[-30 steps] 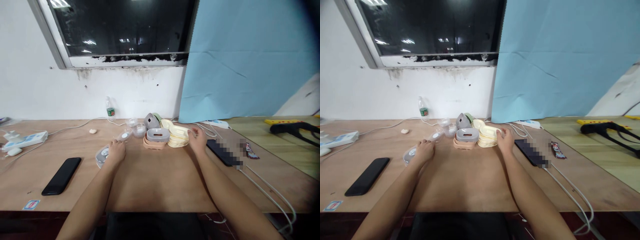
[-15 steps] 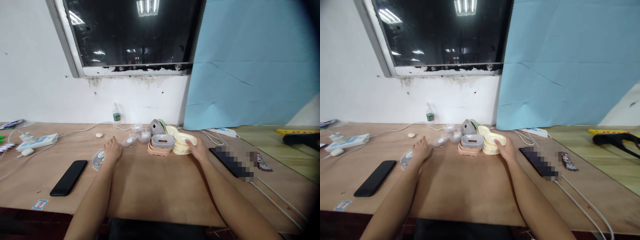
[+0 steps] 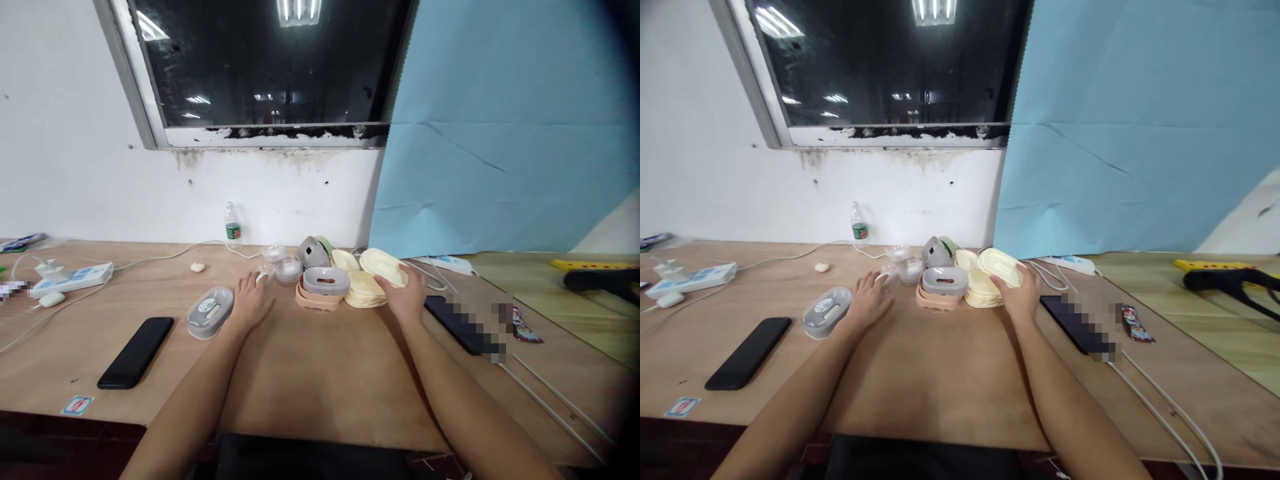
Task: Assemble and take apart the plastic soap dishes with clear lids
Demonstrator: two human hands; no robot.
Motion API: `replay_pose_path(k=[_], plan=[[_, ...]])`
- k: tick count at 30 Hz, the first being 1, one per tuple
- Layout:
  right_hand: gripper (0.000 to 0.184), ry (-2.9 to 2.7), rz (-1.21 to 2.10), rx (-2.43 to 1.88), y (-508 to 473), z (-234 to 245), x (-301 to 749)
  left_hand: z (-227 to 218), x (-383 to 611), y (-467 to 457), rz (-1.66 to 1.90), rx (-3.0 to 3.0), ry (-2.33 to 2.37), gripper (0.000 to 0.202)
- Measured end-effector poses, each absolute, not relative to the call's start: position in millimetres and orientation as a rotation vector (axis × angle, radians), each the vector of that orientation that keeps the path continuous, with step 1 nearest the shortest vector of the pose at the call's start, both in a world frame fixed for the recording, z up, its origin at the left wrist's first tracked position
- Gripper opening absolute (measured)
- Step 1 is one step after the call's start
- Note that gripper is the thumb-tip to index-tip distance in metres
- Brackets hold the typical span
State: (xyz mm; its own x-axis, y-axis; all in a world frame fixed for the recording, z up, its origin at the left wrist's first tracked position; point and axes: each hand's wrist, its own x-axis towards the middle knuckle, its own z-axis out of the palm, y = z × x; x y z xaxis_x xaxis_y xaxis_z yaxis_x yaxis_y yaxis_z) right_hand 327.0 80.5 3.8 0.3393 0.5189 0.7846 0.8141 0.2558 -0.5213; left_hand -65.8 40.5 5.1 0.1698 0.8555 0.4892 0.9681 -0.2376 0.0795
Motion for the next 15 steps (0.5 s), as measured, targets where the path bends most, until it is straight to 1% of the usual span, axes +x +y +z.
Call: replay_pose_path(k=[3,7,10,13,15], plan=[[0.070,-1.382,-0.384,-1.209,59.4,20.7,304.9,3.7,-64.0,40.1,-0.697,-2.227,-1.705,0.059],[0.082,-1.696,-0.282,-0.999,27.3,26.4,251.3,6.8,-64.0,39.6,-0.838,-2.231,-1.665,0.049],[0.086,-2.125,0.005,-0.934,8.8,19.2,213.5,11.3,-64.1,38.2,-0.976,-2.242,-1.647,0.041],[0.081,-2.586,0.339,-0.888,-1.4,13.9,195.2,15.5,-62.9,36.1,-1.076,-2.287,-1.621,0.037],[0.075,-2.689,0.438,-0.905,-3.3,14.0,194.3,17.5,-60.7,34.1,-1.102,-2.335,-1.610,0.037]])
